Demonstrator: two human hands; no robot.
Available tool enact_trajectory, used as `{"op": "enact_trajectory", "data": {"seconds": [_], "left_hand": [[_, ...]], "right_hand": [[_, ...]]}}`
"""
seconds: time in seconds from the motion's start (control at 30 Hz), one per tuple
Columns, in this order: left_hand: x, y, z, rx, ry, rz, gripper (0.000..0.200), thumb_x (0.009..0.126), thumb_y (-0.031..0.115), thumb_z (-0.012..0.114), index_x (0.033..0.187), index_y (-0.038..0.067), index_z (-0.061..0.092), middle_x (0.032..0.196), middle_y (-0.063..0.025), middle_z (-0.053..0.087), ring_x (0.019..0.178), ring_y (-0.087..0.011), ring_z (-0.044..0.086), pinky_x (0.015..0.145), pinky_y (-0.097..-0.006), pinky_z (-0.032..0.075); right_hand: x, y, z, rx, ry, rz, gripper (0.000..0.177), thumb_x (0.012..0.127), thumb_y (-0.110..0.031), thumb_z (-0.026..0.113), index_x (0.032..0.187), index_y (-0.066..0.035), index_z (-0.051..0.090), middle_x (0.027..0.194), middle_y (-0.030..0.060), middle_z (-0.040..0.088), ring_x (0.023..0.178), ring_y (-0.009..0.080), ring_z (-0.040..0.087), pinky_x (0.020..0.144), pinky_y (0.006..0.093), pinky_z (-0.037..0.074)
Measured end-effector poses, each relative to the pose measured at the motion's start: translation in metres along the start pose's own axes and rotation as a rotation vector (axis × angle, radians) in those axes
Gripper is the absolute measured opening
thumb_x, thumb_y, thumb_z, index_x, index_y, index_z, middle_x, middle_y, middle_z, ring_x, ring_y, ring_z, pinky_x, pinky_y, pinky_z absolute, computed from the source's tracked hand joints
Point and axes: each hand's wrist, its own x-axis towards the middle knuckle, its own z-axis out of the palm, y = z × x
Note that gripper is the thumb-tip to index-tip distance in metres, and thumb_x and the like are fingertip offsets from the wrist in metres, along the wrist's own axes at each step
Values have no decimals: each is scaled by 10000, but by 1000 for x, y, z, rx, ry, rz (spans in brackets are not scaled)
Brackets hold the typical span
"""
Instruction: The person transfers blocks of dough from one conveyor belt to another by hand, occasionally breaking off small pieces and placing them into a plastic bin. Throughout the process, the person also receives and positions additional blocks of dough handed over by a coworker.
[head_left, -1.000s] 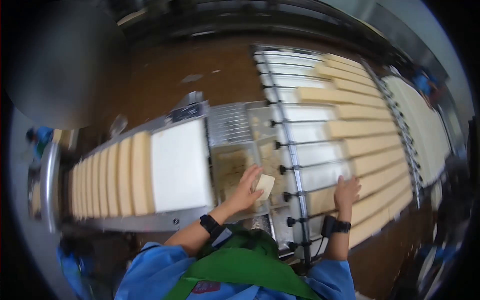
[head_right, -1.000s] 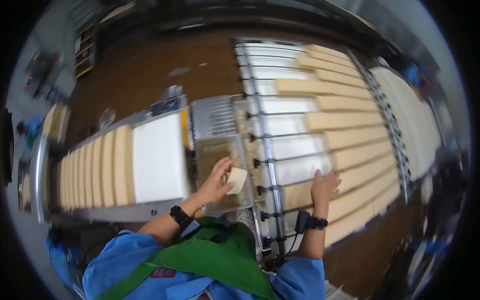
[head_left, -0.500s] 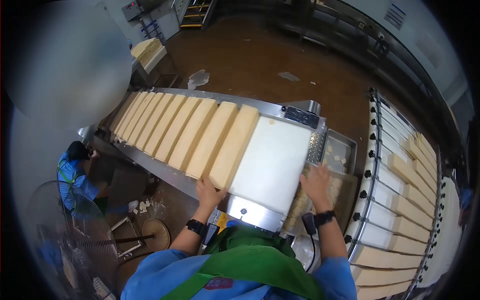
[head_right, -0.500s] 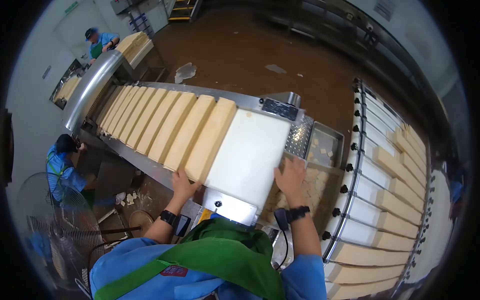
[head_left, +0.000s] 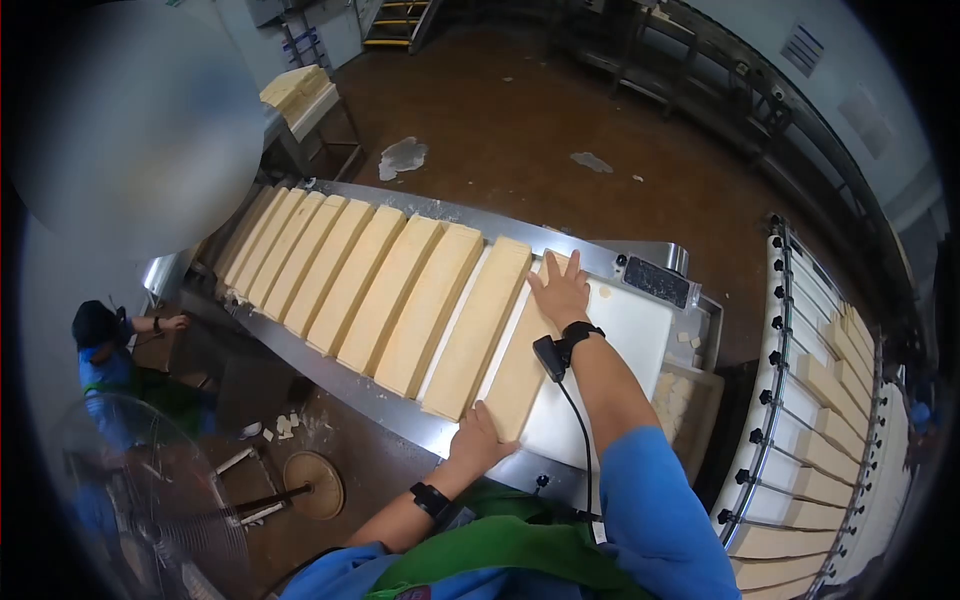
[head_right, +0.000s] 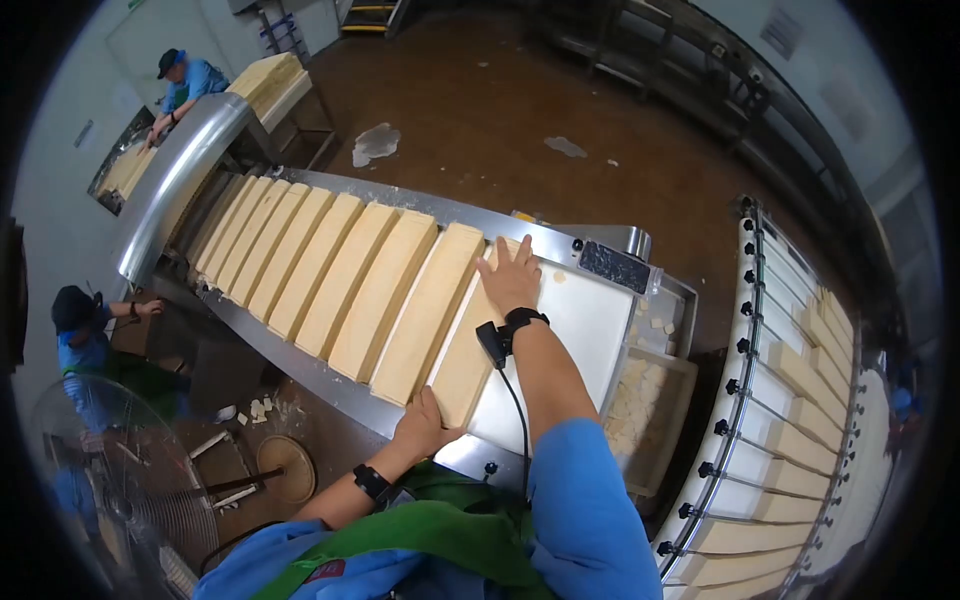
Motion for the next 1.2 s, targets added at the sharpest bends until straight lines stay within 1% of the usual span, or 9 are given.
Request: {"op": "enact_trajectory", "data": {"seconds": [0.23, 0.4, 0.5, 0.6, 0.73, 0.87, 1.03, 1.1, 1.2], "left_hand": [[11, 6, -8, 71, -149, 84, 983, 697, 447, 784, 1271, -187, 298, 1177, -348, 487, 1098, -451, 519, 940, -457, 455], [25, 28, 1, 49, -146, 329, 945, 688, 316, 779, 1318, -155, 254, 1194, -318, 431, 1064, -440, 510, 931, -474, 444], [21, 72, 8, -38, -253, 312, 927, 682, 263, 793, 1326, -117, 245, 1174, -303, 406, 1017, -447, 509, 897, -481, 463], [23, 101, 36, -17, -135, 339, 921, 674, 221, 805, 1332, -88, 240, 1133, -293, 408, 985, -449, 505, 870, -483, 473], [16, 143, 68, -149, 88, 564, 772, 676, 125, 762, 1318, -16, 357, 1181, -296, 373, 1054, -442, 444, 951, -458, 423], [-5, 222, 90, -204, 14, 740, 707, 680, 80, 731, 1308, 12, 414, 1295, -282, 329, 1163, -443, 387, 1013, -446, 378], [-53, 316, 125, -349, -172, 1059, 710, 707, 115, 751, 1332, 27, 424, 1338, -228, 369, 1236, -415, 402, 1046, -427, 358], [-67, 343, 136, -446, -397, 1095, 680, 740, 120, 746, 1332, 20, 427, 1341, -215, 392, 1241, -396, 428, 1038, -416, 374], [-75, 376, 158, -393, -507, 1206, 638, 781, 96, 710, 1347, 32, 422, 1356, -211, 412, 1251, -383, 446, 1019, -405, 401]], "right_hand": [[-9, 9, -17, -88, -5, 236, 573, 805, -415, 607, 1255, -98, 446, 1266, 165, 386, 1092, 382, 512, 819, 474, 513], [-52, 101, -75, -2, 54, 592, 741, 732, -446, 681, 1314, -73, 412, 1440, 198, 272, 1176, 428, 472, 889, 537, 477], [-84, 152, -87, -92, 179, 628, 855, 704, -403, 703, 1358, 12, 340, 1426, 340, 217, 1294, 445, 348, 994, 545, 394], [-122, 194, -108, 346, 184, 813, 842, 719, -380, 703, 1342, 30, 311, 1404, 344, 241, 1275, 455, 371, 1013, 503, 387], [-201, 259, -139, 465, 571, 824, 817, 742, -291, 709, 1340, 31, 256, 1304, 326, 312, 1127, 501, 464, 960, 503, 429], [-303, 315, -202, 434, 937, 954, 747, 767, -318, 694, 1316, -5, 295, 1274, 315, 334, 1081, 520, 507, 940, 506, 446], [-405, 422, -254, 290, 846, 1310, 693, 830, -467, 603, 1329, -36, 392, 1276, 265, 454, 1099, 496, 508, 945, 529, 424], [-430, 463, -266, 32, 316, 1404, 646, 855, -472, 562, 1327, -41, 469, 1318, 243, 468, 1199, 452, 456, 994, 560, 350], [-452, 516, -261, -110, 272, 1320, 608, 871, -465, 546, 1326, -63, 510, 1356, 228, 452, 1265, 416, 393, 1025, 588, 268]]}}
